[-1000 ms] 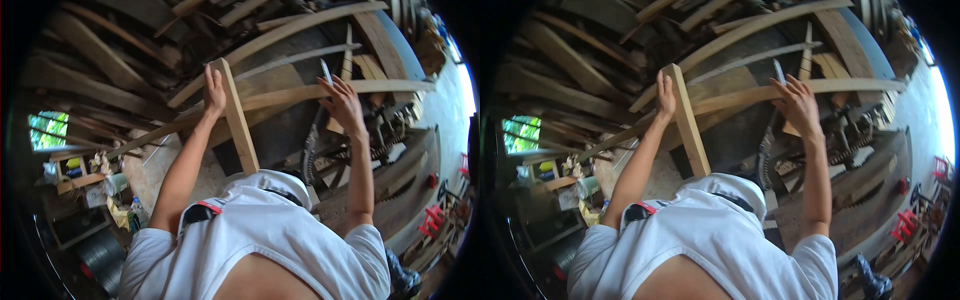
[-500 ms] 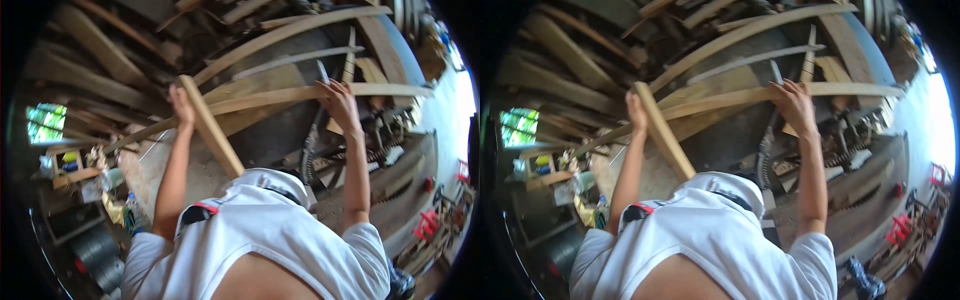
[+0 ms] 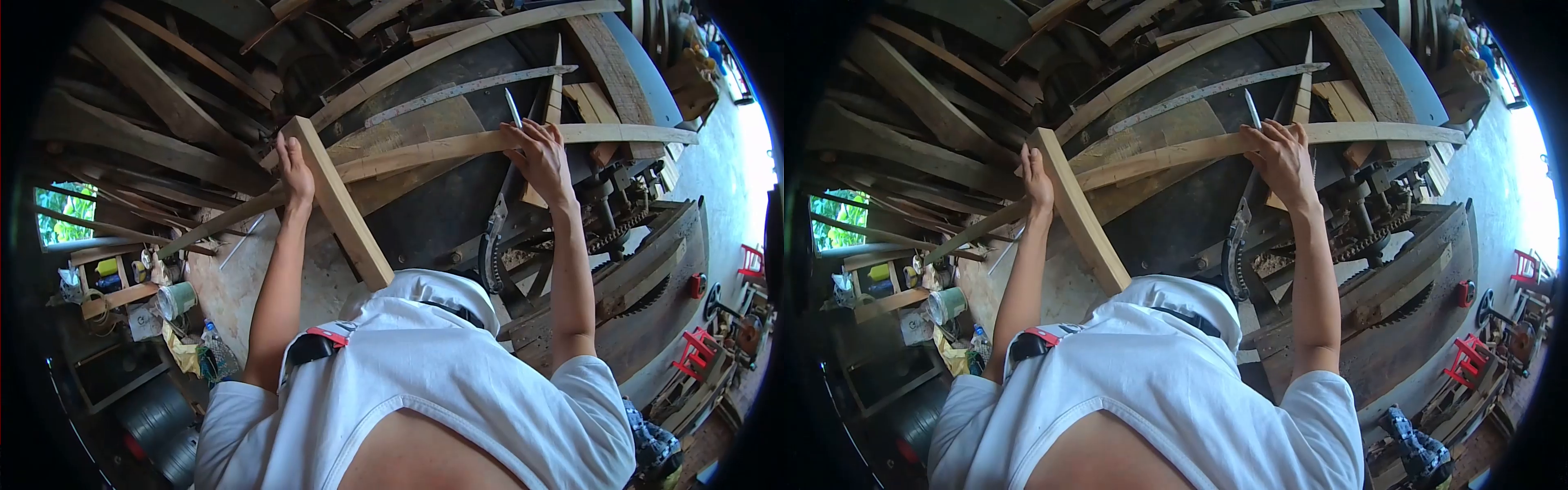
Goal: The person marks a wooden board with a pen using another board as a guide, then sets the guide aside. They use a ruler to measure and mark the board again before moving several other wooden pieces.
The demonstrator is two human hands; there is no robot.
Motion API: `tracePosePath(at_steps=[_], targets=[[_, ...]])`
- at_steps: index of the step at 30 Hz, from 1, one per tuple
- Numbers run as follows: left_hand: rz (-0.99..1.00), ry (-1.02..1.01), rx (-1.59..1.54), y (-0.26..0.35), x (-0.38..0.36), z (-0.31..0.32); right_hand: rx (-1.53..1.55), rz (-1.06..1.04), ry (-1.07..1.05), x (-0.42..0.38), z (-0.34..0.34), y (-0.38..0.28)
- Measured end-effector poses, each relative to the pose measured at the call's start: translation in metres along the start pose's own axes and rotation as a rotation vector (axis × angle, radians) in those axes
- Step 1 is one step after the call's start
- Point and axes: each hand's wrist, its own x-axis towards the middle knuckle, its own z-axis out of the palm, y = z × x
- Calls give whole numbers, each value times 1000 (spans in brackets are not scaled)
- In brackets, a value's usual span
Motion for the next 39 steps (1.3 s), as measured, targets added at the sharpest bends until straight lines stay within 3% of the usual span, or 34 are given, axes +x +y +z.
tracePosePath(at_steps=[11,21,22,25,26,28,32,34,37,39], targets=[[-38,138,6,3,-18,-19,1,36,-96,13,-1,-28],[-176,494,-2,-30,-50,-117,93,-4,-260,25,0,-51],[-184,462,-90,12,-62,-128,81,-23,-199,26,0,-51],[-254,620,-124,-1,-77,-154,108,-127,4,39,-6,-69],[-254,641,-122,-3,-84,-165,244,-119,122,47,-5,-78],[-295,689,-112,-25,-95,-185,173,-46,10,64,-15,-100],[-172,810,-179,-92,-116,-222,-168,-396,111,109,-6,-172],[-311,902,-295,-70,-130,-226,119,-443,4,123,34,-205],[-428,948,-265,-106,-156,-254,112,-510,-392,136,84,-270],[-420,982,-212,-144,-176,-277,-8,-659,-333,135,134,-297]])
